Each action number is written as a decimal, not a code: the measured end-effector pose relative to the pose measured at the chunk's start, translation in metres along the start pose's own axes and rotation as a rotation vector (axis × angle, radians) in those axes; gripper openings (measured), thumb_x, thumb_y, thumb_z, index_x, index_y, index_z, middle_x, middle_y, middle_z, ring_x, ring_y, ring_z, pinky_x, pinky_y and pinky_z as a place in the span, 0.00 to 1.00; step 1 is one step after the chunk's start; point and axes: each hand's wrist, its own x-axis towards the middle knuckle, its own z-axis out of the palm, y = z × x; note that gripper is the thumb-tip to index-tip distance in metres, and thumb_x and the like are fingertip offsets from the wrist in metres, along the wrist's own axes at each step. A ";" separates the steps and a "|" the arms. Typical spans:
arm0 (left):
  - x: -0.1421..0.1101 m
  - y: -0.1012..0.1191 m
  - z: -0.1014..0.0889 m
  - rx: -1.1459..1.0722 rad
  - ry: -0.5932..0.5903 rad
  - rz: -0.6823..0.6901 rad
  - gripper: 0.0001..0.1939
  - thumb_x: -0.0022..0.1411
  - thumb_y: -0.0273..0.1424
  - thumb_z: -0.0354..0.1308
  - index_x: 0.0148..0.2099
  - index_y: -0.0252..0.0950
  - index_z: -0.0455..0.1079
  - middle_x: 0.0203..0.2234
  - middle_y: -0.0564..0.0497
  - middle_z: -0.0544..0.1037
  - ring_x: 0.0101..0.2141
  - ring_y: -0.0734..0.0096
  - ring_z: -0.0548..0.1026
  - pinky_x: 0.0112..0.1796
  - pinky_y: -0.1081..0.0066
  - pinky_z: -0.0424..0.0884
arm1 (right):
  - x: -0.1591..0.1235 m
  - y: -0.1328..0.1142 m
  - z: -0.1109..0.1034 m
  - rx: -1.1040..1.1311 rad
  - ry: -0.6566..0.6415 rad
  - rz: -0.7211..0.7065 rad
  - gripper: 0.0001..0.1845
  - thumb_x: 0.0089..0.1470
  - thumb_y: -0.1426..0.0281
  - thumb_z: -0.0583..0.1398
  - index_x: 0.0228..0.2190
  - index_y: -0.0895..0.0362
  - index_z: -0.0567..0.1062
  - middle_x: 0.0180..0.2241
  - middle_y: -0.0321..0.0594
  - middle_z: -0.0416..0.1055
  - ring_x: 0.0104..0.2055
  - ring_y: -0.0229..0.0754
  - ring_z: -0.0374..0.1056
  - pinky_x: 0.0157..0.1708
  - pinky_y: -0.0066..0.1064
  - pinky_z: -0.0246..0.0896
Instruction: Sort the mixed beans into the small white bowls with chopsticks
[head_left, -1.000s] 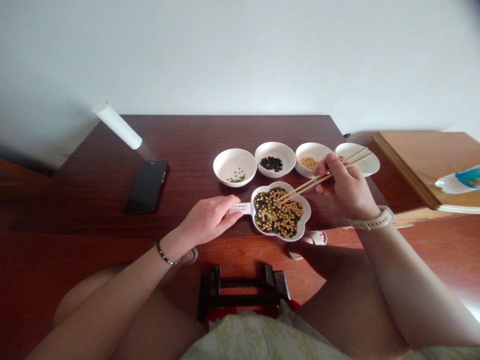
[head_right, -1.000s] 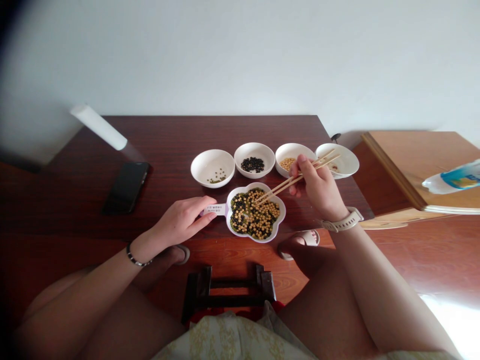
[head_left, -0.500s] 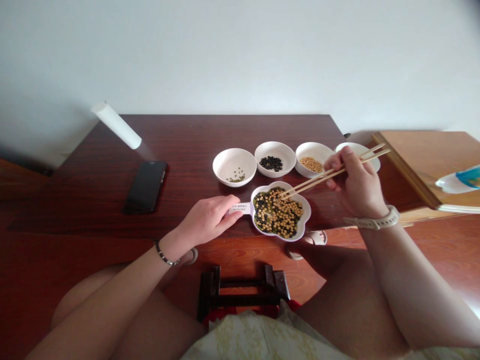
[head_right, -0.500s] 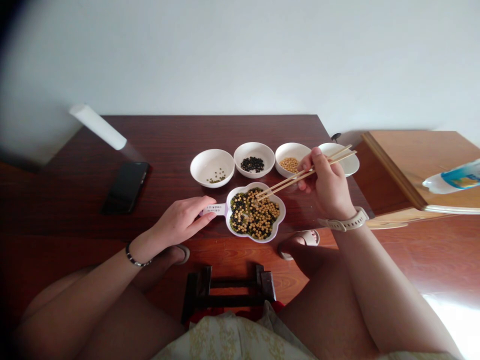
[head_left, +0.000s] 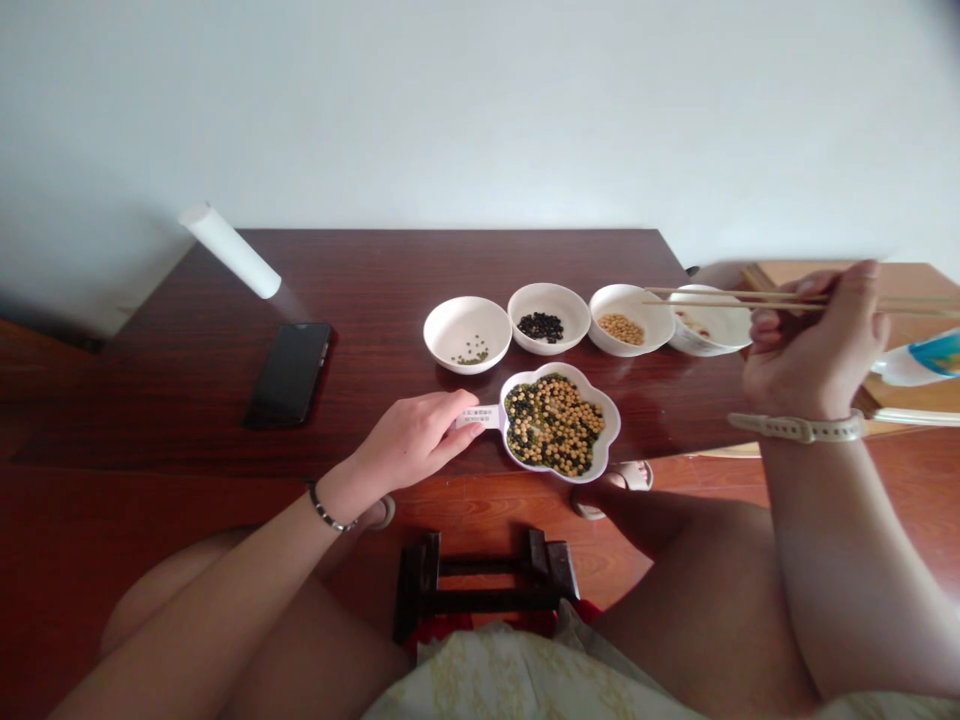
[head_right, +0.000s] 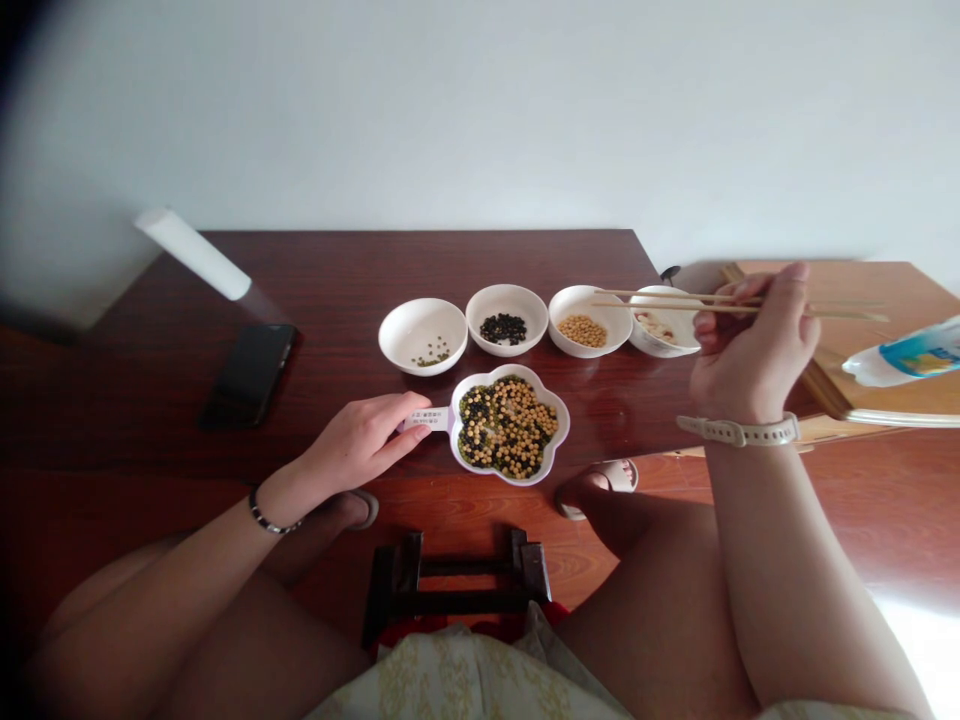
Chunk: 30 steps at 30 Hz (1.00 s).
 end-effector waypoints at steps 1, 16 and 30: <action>0.000 0.000 0.000 -0.002 -0.001 0.000 0.15 0.78 0.43 0.47 0.52 0.39 0.67 0.40 0.49 0.81 0.40 0.62 0.80 0.38 0.66 0.68 | -0.001 0.001 -0.001 0.003 -0.029 0.000 0.23 0.75 0.68 0.49 0.24 0.55 0.64 0.22 0.30 0.64 0.16 0.30 0.59 0.12 0.22 0.50; 0.005 0.005 -0.003 -0.011 0.002 -0.002 0.15 0.78 0.42 0.47 0.51 0.38 0.68 0.40 0.49 0.80 0.39 0.62 0.79 0.39 0.67 0.68 | -0.043 0.005 -0.001 -0.265 -0.701 0.249 0.21 0.67 0.57 0.61 0.27 0.58 0.73 0.27 0.38 0.70 0.19 0.32 0.65 0.15 0.26 0.52; 0.007 0.008 -0.005 0.001 -0.010 0.000 0.15 0.79 0.43 0.46 0.51 0.39 0.67 0.39 0.50 0.80 0.38 0.63 0.79 0.38 0.67 0.67 | -0.051 0.010 0.000 -0.421 -0.755 0.232 0.24 0.67 0.49 0.59 0.28 0.55 0.73 0.24 0.39 0.69 0.21 0.36 0.66 0.16 0.25 0.58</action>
